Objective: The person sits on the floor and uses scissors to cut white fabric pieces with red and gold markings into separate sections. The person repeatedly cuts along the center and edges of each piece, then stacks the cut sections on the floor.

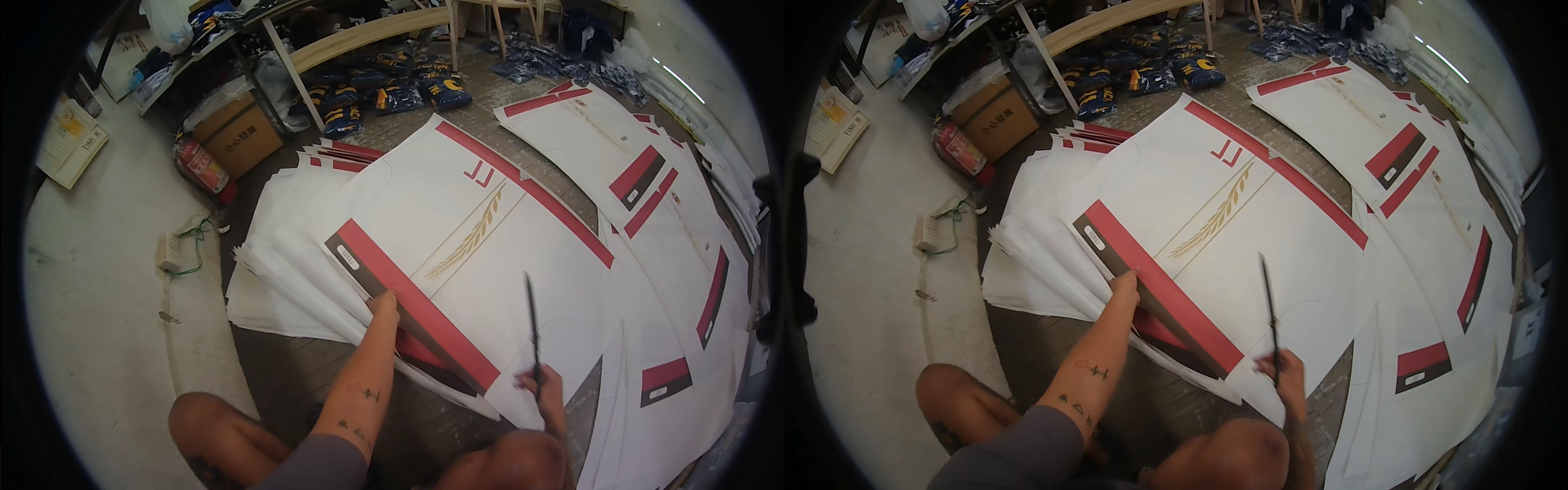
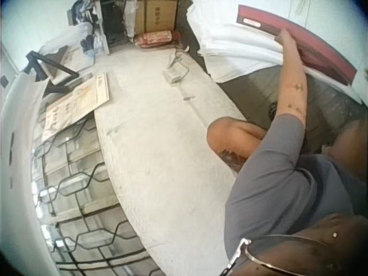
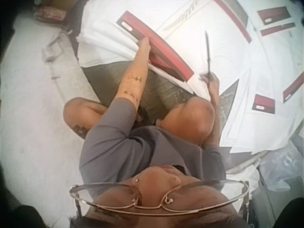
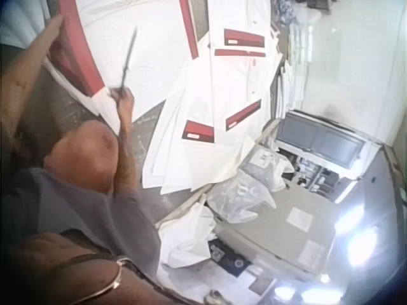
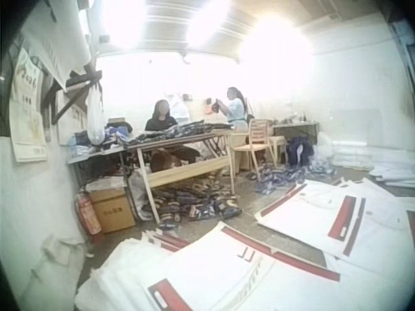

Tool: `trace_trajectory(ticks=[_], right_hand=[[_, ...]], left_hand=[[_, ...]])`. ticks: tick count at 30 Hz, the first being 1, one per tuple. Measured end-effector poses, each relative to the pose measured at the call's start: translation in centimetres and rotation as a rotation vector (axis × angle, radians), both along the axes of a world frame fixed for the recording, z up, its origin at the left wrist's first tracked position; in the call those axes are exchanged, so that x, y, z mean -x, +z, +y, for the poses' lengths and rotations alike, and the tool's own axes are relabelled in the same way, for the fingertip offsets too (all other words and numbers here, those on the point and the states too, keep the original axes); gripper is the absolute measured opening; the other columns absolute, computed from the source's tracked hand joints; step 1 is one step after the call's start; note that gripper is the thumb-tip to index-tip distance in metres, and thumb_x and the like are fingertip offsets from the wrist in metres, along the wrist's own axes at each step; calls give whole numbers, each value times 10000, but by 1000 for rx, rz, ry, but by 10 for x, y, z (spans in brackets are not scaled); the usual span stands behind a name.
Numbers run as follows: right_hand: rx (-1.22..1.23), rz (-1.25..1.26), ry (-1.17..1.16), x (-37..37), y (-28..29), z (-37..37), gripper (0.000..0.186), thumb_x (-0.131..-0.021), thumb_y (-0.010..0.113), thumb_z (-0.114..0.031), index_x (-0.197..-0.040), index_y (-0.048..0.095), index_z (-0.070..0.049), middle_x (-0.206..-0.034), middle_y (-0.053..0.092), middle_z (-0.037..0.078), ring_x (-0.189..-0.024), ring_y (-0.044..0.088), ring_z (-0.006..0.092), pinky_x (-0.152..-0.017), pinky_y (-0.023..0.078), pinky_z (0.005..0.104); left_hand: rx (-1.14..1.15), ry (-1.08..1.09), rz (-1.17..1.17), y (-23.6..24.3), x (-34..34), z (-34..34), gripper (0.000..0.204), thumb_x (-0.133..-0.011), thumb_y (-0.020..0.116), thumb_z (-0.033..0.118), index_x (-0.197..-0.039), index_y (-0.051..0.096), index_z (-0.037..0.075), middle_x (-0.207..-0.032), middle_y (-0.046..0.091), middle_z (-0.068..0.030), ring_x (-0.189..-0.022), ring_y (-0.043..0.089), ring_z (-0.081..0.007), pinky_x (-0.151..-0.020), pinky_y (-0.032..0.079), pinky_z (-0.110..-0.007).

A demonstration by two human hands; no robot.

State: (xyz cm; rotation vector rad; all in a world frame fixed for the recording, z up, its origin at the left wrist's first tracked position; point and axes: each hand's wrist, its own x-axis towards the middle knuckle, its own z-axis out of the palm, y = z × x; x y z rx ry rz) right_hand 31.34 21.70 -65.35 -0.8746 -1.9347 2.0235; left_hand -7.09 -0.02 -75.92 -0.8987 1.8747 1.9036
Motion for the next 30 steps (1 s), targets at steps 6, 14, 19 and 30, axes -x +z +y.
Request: trace_trajectory(ticks=[6,14,19,30], right_hand=[[-191,-524,-421,-154,-22,10,160,-831,737,-85,-848,596,-12,-657,546,13,-542,524,98,-469,402,267],[-510,-717,-469,-205,-61,6,178,-820,716,-68,-930,612,24,-714,584,81,-660,596,242,-606,464,351],[-897,-600,-493,-191,-70,12,441,-812,663,-21,-1231,532,15,-1107,591,189,-1050,594,328,-913,471,399],[-38,-561,-425,-11,-87,19,803,-783,782,-227,-1388,360,89,-1123,578,194,-1040,591,268,-848,499,393]], left_hand=[[95,414,-30,14,72,-34,520,-913,569,176,-1376,435,-21,-1313,571,-214,-1039,645,-356,-847,536,-450],[891,56,-167,66,78,-121,615,-893,577,187,-1441,349,27,-1215,635,-177,-1030,663,-319,-874,541,-434],[1305,-514,-29,96,44,-123,887,-875,634,243,-1522,56,60,-1143,657,-210,-1041,663,-349,-906,530,-456],[1726,-579,78,102,27,-135,1164,-666,785,462,-1547,110,109,-1513,297,-190,-1405,276,-372,-1101,280,-613]])
